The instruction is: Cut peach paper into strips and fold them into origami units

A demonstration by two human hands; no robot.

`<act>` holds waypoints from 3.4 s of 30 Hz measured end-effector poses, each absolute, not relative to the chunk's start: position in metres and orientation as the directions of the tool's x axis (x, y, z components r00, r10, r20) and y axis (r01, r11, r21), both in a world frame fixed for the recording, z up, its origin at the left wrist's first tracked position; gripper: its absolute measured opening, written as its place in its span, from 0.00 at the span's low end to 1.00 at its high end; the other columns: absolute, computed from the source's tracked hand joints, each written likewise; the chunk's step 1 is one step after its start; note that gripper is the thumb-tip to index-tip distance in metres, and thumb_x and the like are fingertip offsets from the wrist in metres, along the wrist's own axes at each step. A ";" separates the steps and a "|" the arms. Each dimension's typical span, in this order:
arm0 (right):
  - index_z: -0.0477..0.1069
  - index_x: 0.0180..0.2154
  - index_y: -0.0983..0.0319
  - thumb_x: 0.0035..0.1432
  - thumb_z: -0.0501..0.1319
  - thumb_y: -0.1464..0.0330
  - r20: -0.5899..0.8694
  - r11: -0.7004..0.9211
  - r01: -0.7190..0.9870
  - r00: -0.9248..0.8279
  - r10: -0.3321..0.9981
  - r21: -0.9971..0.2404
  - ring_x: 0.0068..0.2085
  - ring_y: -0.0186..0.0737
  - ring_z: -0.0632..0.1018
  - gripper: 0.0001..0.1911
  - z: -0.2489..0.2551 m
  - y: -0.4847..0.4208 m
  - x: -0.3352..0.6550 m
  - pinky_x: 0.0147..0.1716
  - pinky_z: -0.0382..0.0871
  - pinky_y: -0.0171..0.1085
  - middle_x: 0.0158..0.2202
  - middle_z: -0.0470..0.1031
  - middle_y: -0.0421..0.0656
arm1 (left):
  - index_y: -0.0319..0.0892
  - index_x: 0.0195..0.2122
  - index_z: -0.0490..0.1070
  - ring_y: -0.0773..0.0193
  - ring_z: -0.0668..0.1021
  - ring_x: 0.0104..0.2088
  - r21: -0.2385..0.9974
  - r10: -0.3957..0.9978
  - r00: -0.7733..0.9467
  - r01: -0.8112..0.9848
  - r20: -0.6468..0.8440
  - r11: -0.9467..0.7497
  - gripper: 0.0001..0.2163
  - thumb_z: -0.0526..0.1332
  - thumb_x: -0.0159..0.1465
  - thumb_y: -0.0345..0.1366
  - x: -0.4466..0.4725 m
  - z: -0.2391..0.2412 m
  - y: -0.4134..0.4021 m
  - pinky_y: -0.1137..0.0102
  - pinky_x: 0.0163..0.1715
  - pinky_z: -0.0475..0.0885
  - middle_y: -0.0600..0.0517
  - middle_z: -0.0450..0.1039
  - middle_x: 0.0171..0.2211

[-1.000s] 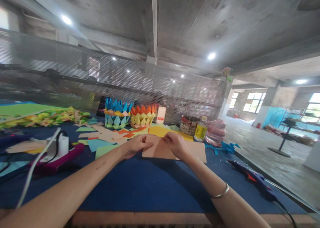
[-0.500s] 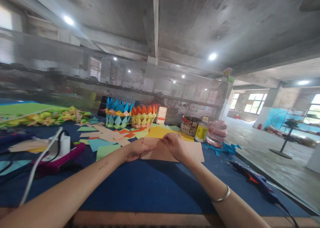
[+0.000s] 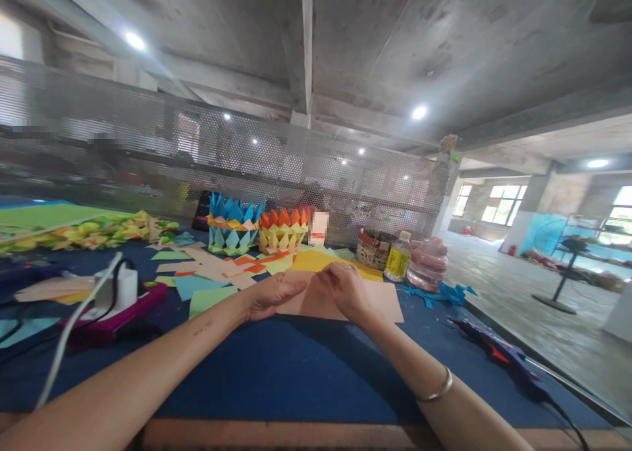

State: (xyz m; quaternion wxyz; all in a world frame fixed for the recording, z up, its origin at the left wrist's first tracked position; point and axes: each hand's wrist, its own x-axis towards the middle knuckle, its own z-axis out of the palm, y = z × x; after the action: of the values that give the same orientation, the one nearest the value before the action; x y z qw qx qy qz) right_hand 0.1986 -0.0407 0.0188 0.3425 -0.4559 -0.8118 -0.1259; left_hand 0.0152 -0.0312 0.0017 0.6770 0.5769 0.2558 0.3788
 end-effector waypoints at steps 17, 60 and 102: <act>0.70 0.24 0.62 0.56 0.54 0.68 0.539 0.386 0.910 -0.250 0.805 -0.155 0.26 0.33 0.70 0.11 0.008 -0.042 0.191 0.26 0.54 0.32 0.25 0.74 0.42 | 0.38 0.39 0.74 0.54 0.75 0.45 0.960 0.914 0.389 -0.281 0.112 0.002 0.19 0.68 0.47 0.42 0.012 0.000 -0.019 0.64 0.45 0.69 0.45 0.77 0.40; 0.70 0.25 0.63 0.55 0.54 0.66 0.503 0.415 0.890 -0.276 0.819 -0.187 0.24 0.31 0.67 0.11 0.004 -0.038 0.192 0.25 0.51 0.31 0.23 0.72 0.40 | 0.38 0.36 0.75 0.56 0.76 0.43 0.961 0.915 0.338 -0.236 0.221 -0.145 0.16 0.67 0.49 0.43 0.014 -0.010 -0.012 0.64 0.46 0.68 0.45 0.77 0.42; 0.63 0.46 0.69 0.51 0.58 0.66 0.278 -0.139 0.989 0.119 0.953 0.055 0.43 0.52 0.75 0.21 0.033 -0.029 0.253 0.33 0.65 0.38 0.40 0.73 0.57 | 0.41 0.37 0.73 0.53 0.78 0.36 0.694 0.771 -0.068 0.491 0.633 -0.527 0.14 0.49 0.60 0.39 -0.003 0.005 -0.003 0.68 0.37 0.67 0.46 0.77 0.30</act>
State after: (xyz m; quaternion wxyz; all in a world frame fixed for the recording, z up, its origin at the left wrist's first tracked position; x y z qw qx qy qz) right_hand 0.2529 -0.0289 0.0333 0.0716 -0.7445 -0.6522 -0.1237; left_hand -0.0034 -0.0025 0.0052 0.1252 0.6711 0.4700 0.5595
